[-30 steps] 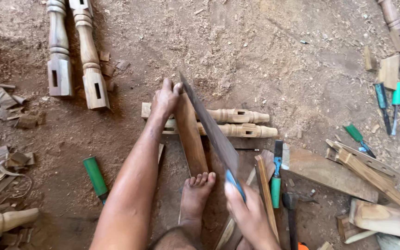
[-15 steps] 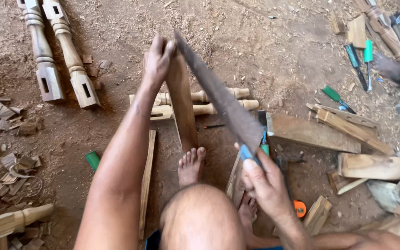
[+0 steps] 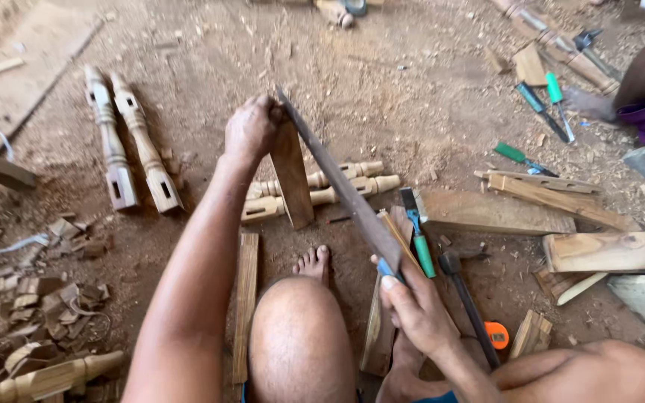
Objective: The person saws through several wooden furniture legs and support pieces by hand, using a pencil to mark cut lines and a chisel with a hammer to finish joints.
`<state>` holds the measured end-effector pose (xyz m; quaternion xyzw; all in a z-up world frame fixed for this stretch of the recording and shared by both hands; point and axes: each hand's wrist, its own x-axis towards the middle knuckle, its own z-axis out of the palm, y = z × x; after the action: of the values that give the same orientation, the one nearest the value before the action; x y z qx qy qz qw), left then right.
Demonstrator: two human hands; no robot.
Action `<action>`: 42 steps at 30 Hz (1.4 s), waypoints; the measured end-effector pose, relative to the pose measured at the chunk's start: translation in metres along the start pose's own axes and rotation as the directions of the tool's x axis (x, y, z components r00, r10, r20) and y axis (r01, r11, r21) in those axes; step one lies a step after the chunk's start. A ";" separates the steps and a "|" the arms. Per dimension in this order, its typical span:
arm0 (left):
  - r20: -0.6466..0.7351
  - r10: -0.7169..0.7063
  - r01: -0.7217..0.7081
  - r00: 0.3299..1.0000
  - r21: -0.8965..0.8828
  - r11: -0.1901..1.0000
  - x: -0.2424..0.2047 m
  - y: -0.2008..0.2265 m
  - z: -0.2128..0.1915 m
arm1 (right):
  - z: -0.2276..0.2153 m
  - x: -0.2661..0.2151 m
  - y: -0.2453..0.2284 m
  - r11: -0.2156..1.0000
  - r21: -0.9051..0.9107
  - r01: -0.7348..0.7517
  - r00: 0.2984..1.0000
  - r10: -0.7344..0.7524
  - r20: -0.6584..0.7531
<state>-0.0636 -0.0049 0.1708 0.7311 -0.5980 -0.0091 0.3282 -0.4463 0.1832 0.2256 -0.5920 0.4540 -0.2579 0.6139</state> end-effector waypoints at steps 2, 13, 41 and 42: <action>0.024 -0.019 0.016 1.000 0.133 0.991 0.007 -0.001 0.007 | 0.006 0.001 0.002 1.000 -0.007 -0.011 1.000 0.011 -0.008; 0.170 -0.321 0.308 0.932 0.099 0.946 0.017 -0.009 0.020 | 0.023 0.025 0.007 0.978 -0.203 0.044 0.993 -0.066 -0.101; 0.118 -0.370 0.375 0.922 -0.028 0.927 0.017 -0.011 0.010 | 0.030 0.039 -0.008 0.941 -0.303 0.149 0.981 -0.178 -0.071; 0.149 -0.414 0.432 0.898 -0.111 0.895 0.012 -0.014 0.016 | 0.032 0.043 -0.006 0.951 -0.301 0.072 0.991 -0.103 -0.088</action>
<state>-0.0548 -0.0218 0.1563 0.8167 -0.4412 -0.1674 0.3322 -0.3976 0.1613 0.2173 -0.6830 0.4917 -0.2439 0.4820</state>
